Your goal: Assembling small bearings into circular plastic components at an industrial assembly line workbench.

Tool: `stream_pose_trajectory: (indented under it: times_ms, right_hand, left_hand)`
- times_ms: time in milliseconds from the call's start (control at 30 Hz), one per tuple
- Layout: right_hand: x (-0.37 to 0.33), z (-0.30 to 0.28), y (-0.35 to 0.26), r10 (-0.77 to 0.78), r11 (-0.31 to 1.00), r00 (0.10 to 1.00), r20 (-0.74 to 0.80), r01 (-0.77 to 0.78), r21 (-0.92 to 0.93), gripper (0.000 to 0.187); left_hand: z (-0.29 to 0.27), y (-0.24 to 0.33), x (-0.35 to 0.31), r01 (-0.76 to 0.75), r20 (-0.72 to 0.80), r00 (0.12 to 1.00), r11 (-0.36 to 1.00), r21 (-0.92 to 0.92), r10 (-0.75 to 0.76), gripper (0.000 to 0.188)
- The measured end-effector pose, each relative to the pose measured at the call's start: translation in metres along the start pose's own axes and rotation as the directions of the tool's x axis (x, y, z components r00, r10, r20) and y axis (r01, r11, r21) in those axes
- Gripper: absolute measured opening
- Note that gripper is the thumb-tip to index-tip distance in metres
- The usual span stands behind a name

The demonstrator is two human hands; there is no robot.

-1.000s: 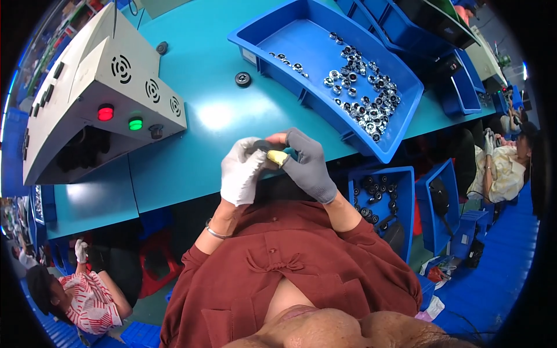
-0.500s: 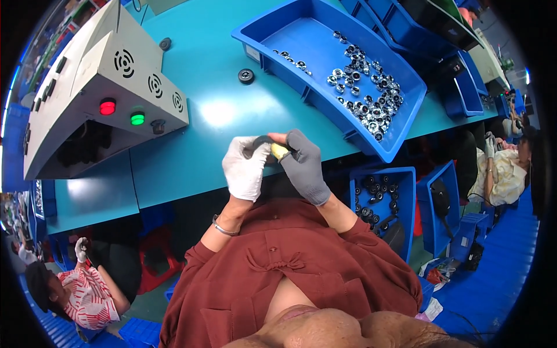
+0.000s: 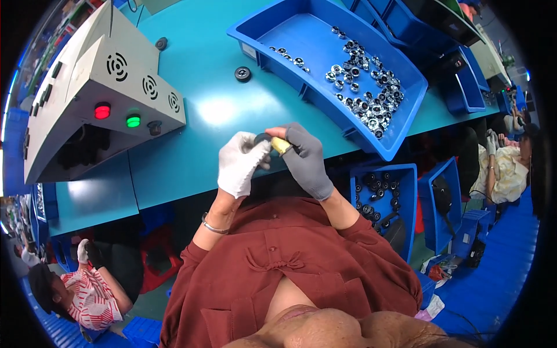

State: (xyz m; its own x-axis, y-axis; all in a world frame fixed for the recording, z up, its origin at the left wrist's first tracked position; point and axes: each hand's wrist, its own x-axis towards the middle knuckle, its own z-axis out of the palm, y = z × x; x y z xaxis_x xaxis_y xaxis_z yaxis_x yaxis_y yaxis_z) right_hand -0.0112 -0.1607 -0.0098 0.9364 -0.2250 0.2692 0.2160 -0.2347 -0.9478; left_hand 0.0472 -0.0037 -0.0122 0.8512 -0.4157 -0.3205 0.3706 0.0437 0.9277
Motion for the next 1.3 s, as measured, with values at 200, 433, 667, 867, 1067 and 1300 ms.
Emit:
stream_pose_trajectory:
  times_ms: [200, 433, 667, 867, 1067, 1300]
  right_hand:
    - [0.000, 0.003, 0.002, 0.110, 0.980, 0.994, 0.018, -0.111, 0.165, 0.028]
    - [0.002, 0.000, 0.003, 0.162, 0.974, 0.986, 0.045, -0.167, 0.154, 0.027]
    - [0.003, -0.007, 0.008, 0.209, 0.924, 0.971, 0.119, -0.235, 0.300, 0.030]
    - [0.000, -0.007, 0.005, 0.159, 0.905, 0.968, 0.193, -0.221, 0.364, 0.051]
    - [0.001, -0.010, 0.004, 0.083, 0.957, 0.971, 0.224, -0.140, 0.254, 0.051]
    - [-0.001, -0.009, 0.003, 0.047, 0.966, 0.979, 0.200, -0.096, 0.242, 0.043]
  left_hand:
    - [0.017, -0.008, -0.003, -0.232, -0.121, 0.964, 0.971, 0.051, 0.237, 0.017]
    - [0.010, -0.010, -0.004, -0.182, -0.102, 0.980, 0.976, -0.122, 0.170, 0.024]
    - [0.001, -0.014, -0.004, -0.034, 0.041, 0.998, 0.927, -0.374, 0.053, 0.025]
    - [-0.002, -0.019, -0.003, 0.080, 0.164, 0.986, 0.851, -0.519, 0.007, 0.027]
    - [0.002, -0.013, -0.008, 0.098, 0.204, 0.979, 0.876, -0.471, 0.000, 0.028]
    - [0.002, -0.014, -0.004, 0.111, 0.163, 0.985, 0.927, -0.359, -0.055, 0.028]
